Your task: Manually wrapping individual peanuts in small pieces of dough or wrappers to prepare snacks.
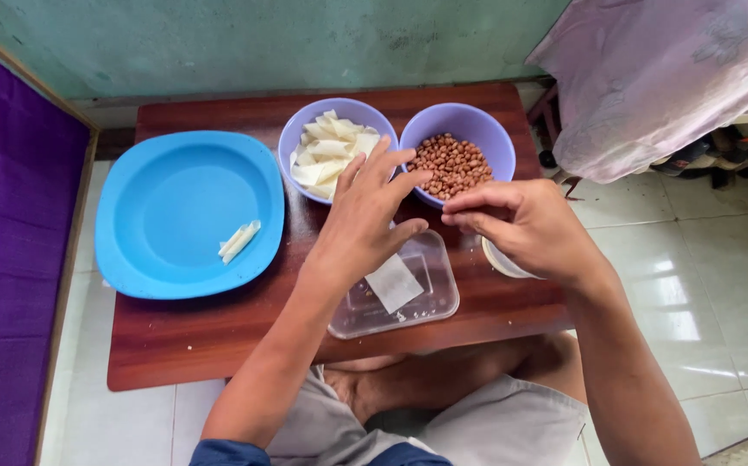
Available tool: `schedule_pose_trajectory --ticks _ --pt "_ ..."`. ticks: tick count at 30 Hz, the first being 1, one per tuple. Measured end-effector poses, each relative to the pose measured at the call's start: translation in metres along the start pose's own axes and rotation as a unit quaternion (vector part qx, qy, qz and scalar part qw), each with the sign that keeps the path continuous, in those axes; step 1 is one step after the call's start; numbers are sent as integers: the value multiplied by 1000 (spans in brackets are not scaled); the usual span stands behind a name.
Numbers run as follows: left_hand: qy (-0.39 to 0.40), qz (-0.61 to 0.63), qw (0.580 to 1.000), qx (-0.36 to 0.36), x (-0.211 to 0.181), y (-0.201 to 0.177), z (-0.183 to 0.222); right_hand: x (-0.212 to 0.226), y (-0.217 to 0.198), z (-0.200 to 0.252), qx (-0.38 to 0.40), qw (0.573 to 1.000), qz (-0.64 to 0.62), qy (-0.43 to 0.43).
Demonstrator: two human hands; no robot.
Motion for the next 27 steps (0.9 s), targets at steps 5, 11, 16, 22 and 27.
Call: schedule_pose_trajectory --ticks 5,11,16,22,27 --pt "24 48 999 -8 -12 -18 55 9 50 44 -17 999 -35 13" --pt "-33 52 998 4 28 12 113 17 93 62 -90 994 -4 -66" --pt "-43 28 998 -24 36 27 125 17 106 66 -123 989 21 -77" --pt "-58 16 997 -55 35 26 124 21 102 71 -199 973 52 -104" --pt "-60 2 996 -64 31 25 123 22 107 71 -187 968 119 -116"
Point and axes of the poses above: each hand's wrist, its own z-axis away from the middle knuckle, its own y-axis out of the palm, x = y × z, the point moved 9 cm from there along -z, towards the middle knuckle, and after that the axes turned 14 degrees about z, right-handed, at the moved point
